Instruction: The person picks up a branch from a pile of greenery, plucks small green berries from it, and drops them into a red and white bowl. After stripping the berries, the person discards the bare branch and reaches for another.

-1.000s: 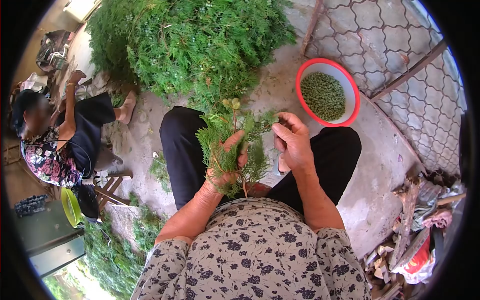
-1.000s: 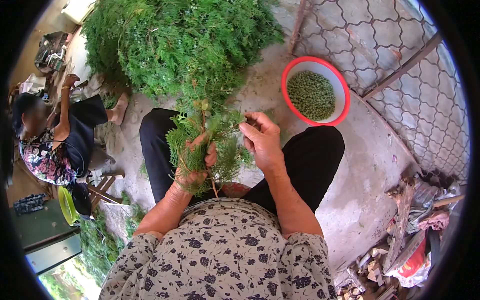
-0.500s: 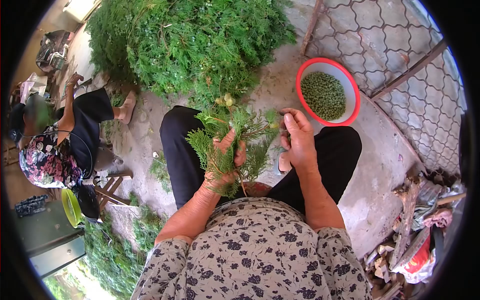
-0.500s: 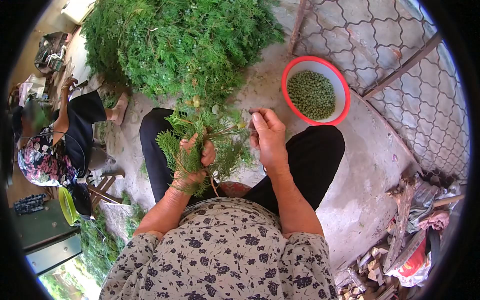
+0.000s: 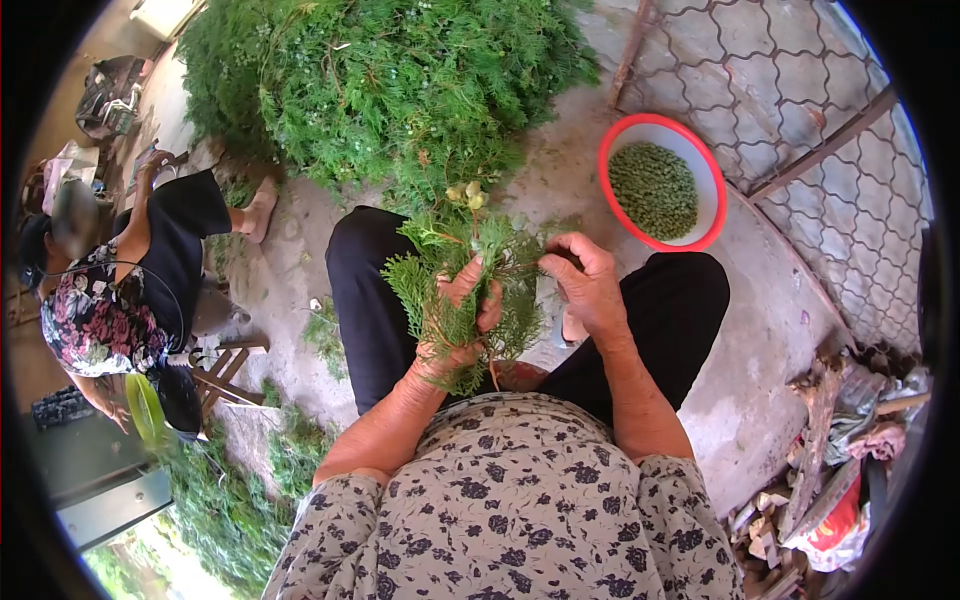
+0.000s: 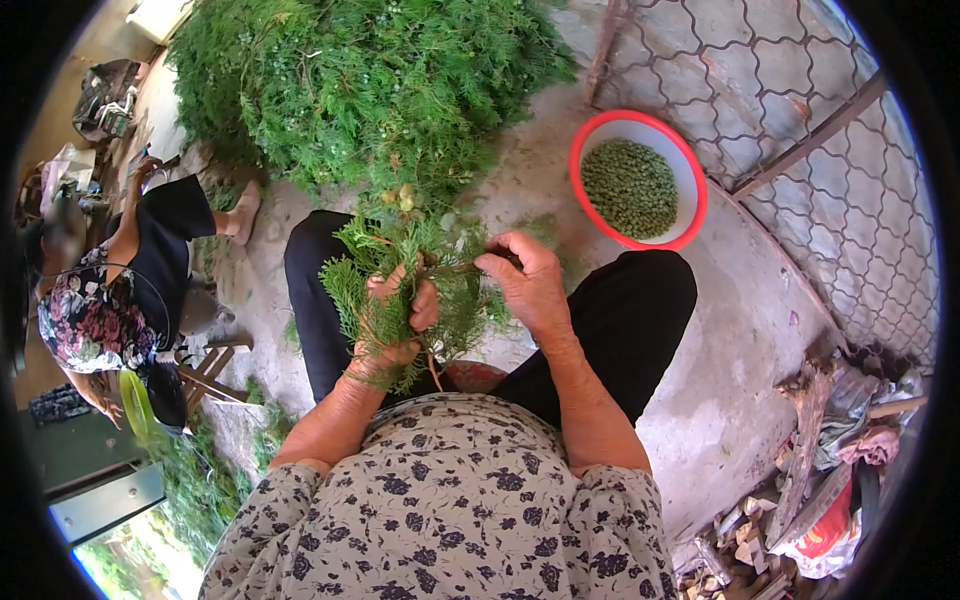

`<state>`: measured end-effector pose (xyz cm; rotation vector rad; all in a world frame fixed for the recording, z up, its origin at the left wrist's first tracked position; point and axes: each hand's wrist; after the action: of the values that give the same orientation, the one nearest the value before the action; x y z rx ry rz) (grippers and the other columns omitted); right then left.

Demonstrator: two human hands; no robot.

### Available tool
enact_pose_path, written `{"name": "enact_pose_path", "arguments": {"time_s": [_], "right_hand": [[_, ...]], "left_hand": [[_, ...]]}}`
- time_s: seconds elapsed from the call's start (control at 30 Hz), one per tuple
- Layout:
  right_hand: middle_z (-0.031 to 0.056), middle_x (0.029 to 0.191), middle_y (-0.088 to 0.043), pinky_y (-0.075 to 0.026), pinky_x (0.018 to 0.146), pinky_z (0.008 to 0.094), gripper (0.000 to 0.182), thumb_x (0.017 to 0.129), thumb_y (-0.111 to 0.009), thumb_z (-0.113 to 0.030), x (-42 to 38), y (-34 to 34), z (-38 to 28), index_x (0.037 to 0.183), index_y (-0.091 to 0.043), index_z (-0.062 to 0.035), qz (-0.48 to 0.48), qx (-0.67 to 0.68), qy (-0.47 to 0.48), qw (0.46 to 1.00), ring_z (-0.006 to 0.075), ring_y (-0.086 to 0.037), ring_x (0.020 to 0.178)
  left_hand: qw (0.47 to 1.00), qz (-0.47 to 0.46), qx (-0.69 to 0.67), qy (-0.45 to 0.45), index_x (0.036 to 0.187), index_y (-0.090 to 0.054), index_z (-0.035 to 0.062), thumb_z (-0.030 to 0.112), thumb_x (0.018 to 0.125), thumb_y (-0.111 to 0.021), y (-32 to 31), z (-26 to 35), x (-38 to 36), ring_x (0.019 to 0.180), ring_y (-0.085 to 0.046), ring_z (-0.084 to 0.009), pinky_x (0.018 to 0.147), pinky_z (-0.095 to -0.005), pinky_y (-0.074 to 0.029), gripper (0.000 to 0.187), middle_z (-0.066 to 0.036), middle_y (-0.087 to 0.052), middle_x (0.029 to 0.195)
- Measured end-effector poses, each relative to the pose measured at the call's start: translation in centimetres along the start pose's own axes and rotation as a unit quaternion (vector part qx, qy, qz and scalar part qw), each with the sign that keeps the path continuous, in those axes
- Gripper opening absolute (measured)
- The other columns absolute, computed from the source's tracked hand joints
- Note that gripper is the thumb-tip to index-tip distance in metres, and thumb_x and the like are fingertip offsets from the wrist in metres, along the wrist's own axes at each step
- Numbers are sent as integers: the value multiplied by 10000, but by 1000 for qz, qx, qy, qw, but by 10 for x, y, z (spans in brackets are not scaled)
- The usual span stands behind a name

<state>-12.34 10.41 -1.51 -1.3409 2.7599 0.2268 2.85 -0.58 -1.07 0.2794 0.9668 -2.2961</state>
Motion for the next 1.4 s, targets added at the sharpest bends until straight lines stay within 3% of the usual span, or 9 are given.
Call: {"name": "enact_pose_path", "arguments": {"time_s": [0.33, 0.5, 0.6, 0.67, 0.7, 0.87, 1.03, 1.37, 1.4], "right_hand": [[3, 698, -504, -346, 411, 207, 91, 849, -555, -113, 2, -6, -2, 848, -535, -24, 54, 350, -91, 931, 67, -421, 460], [3, 668, -482, -333, 400, 220, 71, 852, -532, -96, 10, 3, 1, 858, -530, -25, 173, 159, -51, 971, 69, -435, 482], [20, 690, -496, -332, 405, 227, 68, 858, -509, -89, 16, 30, 8, 871, -515, -22, 213, 184, -91, 955, 86, -456, 502], [33, 738, -517, -323, 411, 215, 60, 863, -498, -88, 12, 34, -6, 881, -516, -33, 172, 347, -71, 919, 95, -463, 503], [41, 781, -525, -312, 415, 209, 43, 865, -500, -77, 8, 30, -23, 876, -523, -44, 127, 403, -75, 903, 99, -475, 533], [35, 742, -565, -384, 463, 236, 60, 824, -591, -84, -8, 8, -66, 848, -566, -35, 3, 343, -42, 938, 113, -509, 590], [86, 732, -589, -456, 608, 289, 153, 706, -685, -37, -5, -25, -61, 819, -587, -7, 27, -113, 229, 966, 198, -585, 659], [82, 736, -593, -435, 535, 270, 117, 751, -651, -72, -3, -27, -46, 807, -588, 8, 10, -44, 176, 983, 170, -559, 599], [51, 721, -570, -402, 491, 247, 92, 785, -623, -88, -4, -24, -53, 808, -590, -5, -16, 49, 44, 998, 131, -524, 572]], "left_hand": [[983, 129, 105, 80, 834, -519, 64, 336, 882, -533, -46, 14, -14, 361, -387, -76, 310, -209, -241, 276, -14, -480, 542], [994, 112, 7, 0, 866, -529, 110, 264, 825, -638, -54, 12, -16, 379, -414, -66, 315, -177, -280, 194, -3, -524, 632], [995, 94, -11, -37, 936, -552, 134, 230, 802, -670, -43, 17, -17, 499, -494, -49, 366, -181, -344, 202, 18, -568, 761], [985, 164, 35, -28, 1041, -568, 20, 118, 825, -631, -38, 17, -16, 811, -557, -132, 725, -283, -471, 246, -39, -597, 916], [987, 156, 0, -33, 1011, -581, 8, 113, 820, -633, -39, 16, -16, 795, -546, -119, 707, -270, -467, 224, -34, -599, 914], [987, 112, 57, -97, 993, -583, -13, 83, 815, -628, -36, 5, -8, 770, -535, -104, 692, -253, -457, 207, -31, -606, 891], [978, 90, 110, -155, 998, -579, -22, 59, 827, -603, -32, 1, -10, 762, -535, -101, 686, -248, -453, 191, -32, -614, 880], [984, 86, 110, -113, 991, -584, -20, 64, 819, -612, -33, 4, -12, 765, -550, -113, 684, -261, -468, 193, -42, -613, 888], [985, 92, 105, -103, 986, -587, -15, 63, 815, -615, -34, 5, -12, 763, -552, -116, 681, -265, -472, 190, -44, -612, 885]]}}
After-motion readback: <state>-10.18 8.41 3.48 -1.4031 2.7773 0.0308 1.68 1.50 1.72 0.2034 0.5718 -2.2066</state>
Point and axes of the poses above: each hand's wrist, its own x-axis towards the middle knuckle, its own y-axis out of the back of the hand, z = x × y
